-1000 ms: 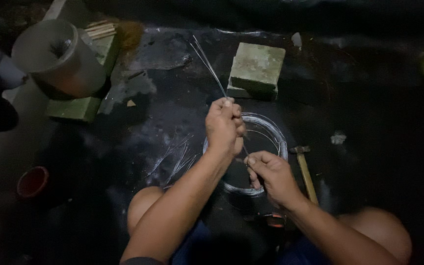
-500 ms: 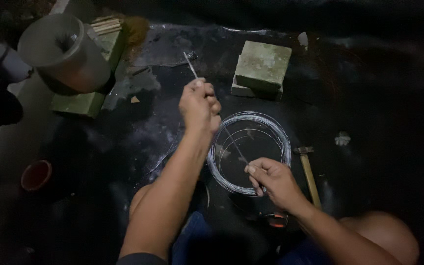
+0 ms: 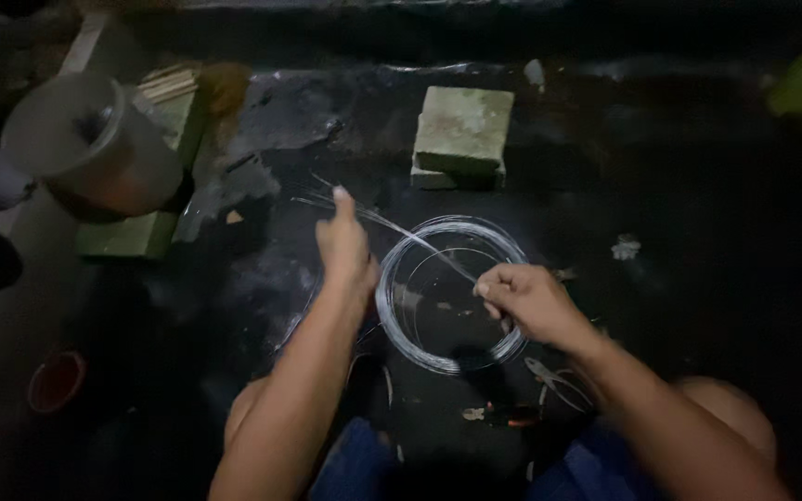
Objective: The person bends a length of thin metal wire into a loop, cuts it with pliers, and twists the ends together. They repeat this process to form multiple wire loops from a coil of wire.
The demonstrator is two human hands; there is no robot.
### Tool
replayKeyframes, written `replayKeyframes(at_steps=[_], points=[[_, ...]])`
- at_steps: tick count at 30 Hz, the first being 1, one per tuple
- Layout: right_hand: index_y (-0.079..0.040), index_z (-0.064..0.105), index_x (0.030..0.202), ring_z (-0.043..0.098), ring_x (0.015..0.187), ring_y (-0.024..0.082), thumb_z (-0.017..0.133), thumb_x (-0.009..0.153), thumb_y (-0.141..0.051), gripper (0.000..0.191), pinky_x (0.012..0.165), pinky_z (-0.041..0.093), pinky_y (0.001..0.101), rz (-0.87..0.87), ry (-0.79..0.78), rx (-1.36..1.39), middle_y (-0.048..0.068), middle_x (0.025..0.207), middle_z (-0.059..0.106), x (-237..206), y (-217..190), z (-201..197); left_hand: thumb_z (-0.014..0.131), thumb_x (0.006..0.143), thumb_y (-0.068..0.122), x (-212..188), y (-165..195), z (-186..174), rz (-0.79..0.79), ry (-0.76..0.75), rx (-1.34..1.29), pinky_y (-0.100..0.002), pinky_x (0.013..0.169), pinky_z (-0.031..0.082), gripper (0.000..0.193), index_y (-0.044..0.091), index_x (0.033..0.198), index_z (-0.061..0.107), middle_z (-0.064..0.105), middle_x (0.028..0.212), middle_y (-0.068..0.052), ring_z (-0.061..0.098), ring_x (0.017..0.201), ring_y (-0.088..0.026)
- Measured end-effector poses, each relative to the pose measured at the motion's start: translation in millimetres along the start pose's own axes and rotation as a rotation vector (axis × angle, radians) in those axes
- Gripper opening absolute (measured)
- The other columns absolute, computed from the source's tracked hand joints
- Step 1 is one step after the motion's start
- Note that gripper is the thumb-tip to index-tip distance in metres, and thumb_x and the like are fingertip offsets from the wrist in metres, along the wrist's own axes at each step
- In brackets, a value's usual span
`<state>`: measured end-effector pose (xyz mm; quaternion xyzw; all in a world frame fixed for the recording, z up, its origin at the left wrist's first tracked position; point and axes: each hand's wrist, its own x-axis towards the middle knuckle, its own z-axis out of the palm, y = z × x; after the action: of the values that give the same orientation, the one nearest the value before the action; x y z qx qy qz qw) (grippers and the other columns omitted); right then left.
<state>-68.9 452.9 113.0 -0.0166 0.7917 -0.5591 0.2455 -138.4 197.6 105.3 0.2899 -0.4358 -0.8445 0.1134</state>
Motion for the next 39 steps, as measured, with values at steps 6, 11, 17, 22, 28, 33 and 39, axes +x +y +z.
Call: replayKeyframes(at_steps=[6, 11, 17, 22, 28, 33, 39], points=[[-0.008, 0.075, 0.097, 0.063, 0.060, 0.012, 0.062, 0.095, -0.018, 0.016, 0.058, 0.052, 0.0310, -0.051, 0.069, -0.302, 0.001, 0.073, 0.069, 11, -10, -34, 0.068, 0.099, 0.023, -82, -17, -2, 1.279, -0.230, 0.976, -0.055, 0.125, 0.018, 0.069, -0.005, 0.151, 0.033, 0.037, 0.156, -0.031, 0.028, 0.151, -0.042], [-0.007, 0.072, 0.090, 0.061, 0.064, 0.015, 0.063, 0.095, -0.017, 0.015, 0.061, 0.050, 0.0356, -0.081, -0.032, -0.517, 0.005, 0.071, 0.066, 3, -9, -25, 0.066, 0.083, 0.006, -92, -30, 5, 1.377, -1.044, 1.373, -0.050, 0.109, 0.044, 0.033, 0.007, 0.116, 0.068, 0.069, 0.115, -0.009, 0.062, 0.116, -0.031], [-0.006, 0.072, 0.090, 0.060, 0.066, 0.017, 0.066, 0.095, -0.023, 0.019, 0.061, 0.048, 0.0354, -0.024, -0.116, -0.524, 0.007, 0.071, 0.067, -8, -20, -25, 0.067, 0.082, 0.010, -87, -40, -2, 1.143, -1.149, 1.342, -0.041, 0.078, 0.056, 0.022, 0.010, 0.104, 0.068, 0.067, 0.096, -0.005, 0.067, 0.095, -0.027], [-0.011, 0.076, 0.094, 0.064, 0.066, 0.012, 0.065, 0.094, -0.023, 0.015, 0.061, 0.051, 0.0318, -0.044, -0.129, -0.589, 0.000, 0.072, 0.069, -13, -35, -27, 0.070, 0.085, 0.014, -90, -38, -4, 1.126, -1.153, 1.372, -0.041, 0.076, 0.056, 0.016, 0.011, 0.101, 0.068, 0.068, 0.094, -0.004, 0.068, 0.092, -0.027], [-0.008, 0.078, 0.095, 0.066, 0.068, 0.012, 0.071, 0.090, -0.023, 0.017, 0.064, 0.054, 0.0301, -0.038, -0.069, -0.393, 0.003, 0.076, 0.075, -18, -36, -33, 0.075, 0.082, 0.019, -94, -24, 3, 1.056, -1.144, 1.340, -0.040, 0.070, 0.056, 0.024, 0.013, 0.105, 0.072, 0.070, 0.093, -0.004, 0.071, 0.086, -0.026], [-0.007, 0.077, 0.097, 0.067, 0.071, 0.011, 0.069, 0.092, -0.022, 0.018, 0.066, 0.056, 0.0292, -0.012, -0.056, -0.325, 0.003, 0.076, 0.073, -19, -20, -46, 0.075, 0.090, 0.020, -96, -9, 5, 1.053, -1.063, 1.288, -0.037, 0.065, 0.056, 0.015, 0.013, 0.103, 0.076, 0.074, 0.089, -0.003, 0.072, 0.080, -0.023], [-0.005, 0.077, 0.098, 0.065, 0.072, 0.010, 0.068, 0.094, -0.020, 0.018, 0.068, 0.055, 0.0282, -0.145, -0.078, -0.159, 0.003, 0.077, 0.071, -18, -5, -48, 0.075, 0.088, 0.017, -102, -4, 9, 1.025, -1.057, 1.274, -0.036, 0.060, 0.056, 0.013, 0.009, 0.098, 0.076, 0.074, 0.087, -0.005, 0.072, 0.072, -0.024]])
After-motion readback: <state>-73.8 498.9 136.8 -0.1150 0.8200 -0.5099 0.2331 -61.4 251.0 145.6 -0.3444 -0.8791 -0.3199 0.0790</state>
